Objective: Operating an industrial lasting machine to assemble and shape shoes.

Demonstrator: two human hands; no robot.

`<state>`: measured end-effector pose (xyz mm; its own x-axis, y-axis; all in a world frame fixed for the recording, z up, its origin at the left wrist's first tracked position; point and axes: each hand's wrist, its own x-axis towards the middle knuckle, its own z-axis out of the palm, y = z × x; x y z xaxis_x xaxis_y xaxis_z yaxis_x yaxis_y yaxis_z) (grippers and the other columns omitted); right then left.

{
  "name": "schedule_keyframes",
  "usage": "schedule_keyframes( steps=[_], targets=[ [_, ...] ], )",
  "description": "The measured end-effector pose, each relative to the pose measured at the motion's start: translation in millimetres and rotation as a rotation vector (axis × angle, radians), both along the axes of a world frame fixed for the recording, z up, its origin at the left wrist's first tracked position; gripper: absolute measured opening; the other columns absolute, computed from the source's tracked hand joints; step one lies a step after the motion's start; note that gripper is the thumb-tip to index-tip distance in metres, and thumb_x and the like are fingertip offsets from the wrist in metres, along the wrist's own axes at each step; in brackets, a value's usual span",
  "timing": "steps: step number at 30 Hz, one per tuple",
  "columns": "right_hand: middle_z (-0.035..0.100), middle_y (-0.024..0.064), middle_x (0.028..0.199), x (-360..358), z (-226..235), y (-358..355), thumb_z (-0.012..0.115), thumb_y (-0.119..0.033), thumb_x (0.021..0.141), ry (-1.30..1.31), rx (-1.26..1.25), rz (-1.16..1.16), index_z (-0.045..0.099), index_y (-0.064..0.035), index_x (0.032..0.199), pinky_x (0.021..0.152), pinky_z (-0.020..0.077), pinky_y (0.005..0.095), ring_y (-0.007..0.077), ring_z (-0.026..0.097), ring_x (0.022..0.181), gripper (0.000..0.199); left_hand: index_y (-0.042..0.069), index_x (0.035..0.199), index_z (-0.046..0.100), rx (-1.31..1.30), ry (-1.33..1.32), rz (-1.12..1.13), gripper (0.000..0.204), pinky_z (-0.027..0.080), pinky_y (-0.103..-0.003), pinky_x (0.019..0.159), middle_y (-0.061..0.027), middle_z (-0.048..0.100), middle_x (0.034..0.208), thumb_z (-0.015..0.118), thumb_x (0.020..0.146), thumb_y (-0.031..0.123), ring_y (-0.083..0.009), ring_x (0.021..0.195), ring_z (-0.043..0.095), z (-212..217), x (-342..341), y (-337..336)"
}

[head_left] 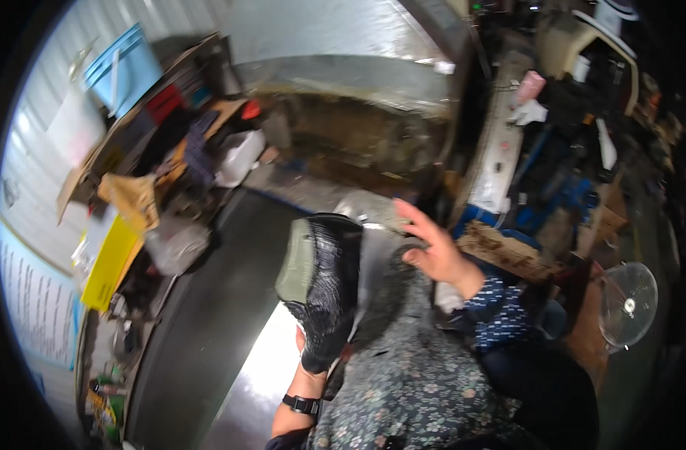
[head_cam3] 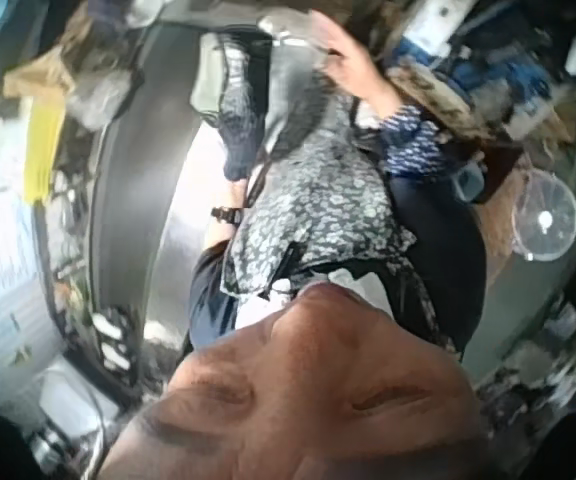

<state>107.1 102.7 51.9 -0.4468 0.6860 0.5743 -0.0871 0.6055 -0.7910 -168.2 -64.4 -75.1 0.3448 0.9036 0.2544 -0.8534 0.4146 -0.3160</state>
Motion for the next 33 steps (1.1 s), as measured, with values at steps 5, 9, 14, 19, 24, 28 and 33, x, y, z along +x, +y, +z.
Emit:
schedule_keyframes(
  steps=[5,9,14,19,24,28,33],
  targets=[
    [0.066,0.0136,0.119,39.6,22.0,-33.5,0.073,-0.045,0.082,-0.117,0.351,-0.521,0.068,-0.0037,0.112,0.085,0.0546,0.0359,0.0297,0.066,0.1,0.051,-0.003,0.131,0.052,0.093,1.147,0.037,0.087,0.049,-0.04,0.097,-0.015,0.064,0.122,0.032,0.095,0.073,-0.0267,0.108,0.062,12.5,56.3,69.7],
    [0.069,0.0089,0.11,38.6,-22.1,-63.3,0.076,-0.04,0.078,-0.5,0.534,-0.417,0.071,-0.0103,0.103,0.073,0.0537,0.0353,0.025,0.063,0.083,0.039,-0.002,0.124,0.059,0.179,1.443,0.121,0.07,0.046,-0.035,0.1,-0.0117,0.064,0.121,0.033,0.102,0.06,-0.0236,0.113,0.059,37.3,129.0,115.4],
    [0.071,0.0082,0.109,64.9,-23.5,-65.3,0.075,-0.042,0.08,-0.587,0.361,-0.383,0.069,-0.0079,0.108,0.072,0.0545,0.0351,0.026,0.065,0.084,0.045,-0.004,0.121,0.064,0.128,1.796,0.149,0.04,0.043,-0.033,0.101,-0.0145,0.064,0.122,0.043,0.101,0.024,-0.0227,0.115,0.059,53.3,175.5,122.9],
    [0.068,0.0144,0.116,64.1,-56.4,-49.4,0.073,-0.029,0.086,-0.334,0.008,-0.154,0.065,-0.0057,0.118,0.088,0.0525,0.0395,0.0346,0.066,0.103,0.04,-0.004,0.129,0.057,0.413,1.926,0.411,0.045,0.038,-0.037,0.108,-0.0193,0.056,0.134,0.046,0.101,0.03,-0.0281,0.125,0.053,6.2,156.4,118.5],
    [0.056,0.0181,0.137,33.5,-167.8,-123.2,0.061,-0.013,0.097,-0.165,-0.639,-0.484,0.044,-0.0009,0.144,0.104,0.0427,0.034,0.0215,0.053,0.127,0.052,-0.001,0.124,0.055,0.528,2.221,0.682,0.051,0.046,-0.038,0.1,-0.0166,0.061,0.122,0.078,0.08,0.012,-0.029,0.115,0.058,16.6,129.2,114.0],
    [0.07,0.0051,0.105,53.2,-107.5,-70.7,0.059,-0.005,0.097,-0.052,-0.734,-0.231,0.06,0.0065,0.121,0.083,0.0516,0.0266,0.009,0.061,0.097,0.027,0.002,0.131,0.053,0.406,1.998,0.431,0.049,0.047,-0.032,0.096,-0.0099,0.062,0.12,0.072,0.087,0.01,-0.0196,0.109,0.059,25.2,116.3,143.2],
    [0.067,0.0081,0.117,48.0,-110.8,-67.5,0.054,-0.036,0.102,0.282,-1.371,-0.219,0.06,0.0026,0.127,0.09,0.0499,0.0296,0.0155,0.064,0.102,0.047,0.005,0.128,0.055,0.139,1.78,0.123,0.042,0.048,-0.026,0.086,-0.0047,0.063,0.107,0.071,0.091,0.014,-0.0125,0.097,0.057,5.0,116.8,119.4]
  ],
)
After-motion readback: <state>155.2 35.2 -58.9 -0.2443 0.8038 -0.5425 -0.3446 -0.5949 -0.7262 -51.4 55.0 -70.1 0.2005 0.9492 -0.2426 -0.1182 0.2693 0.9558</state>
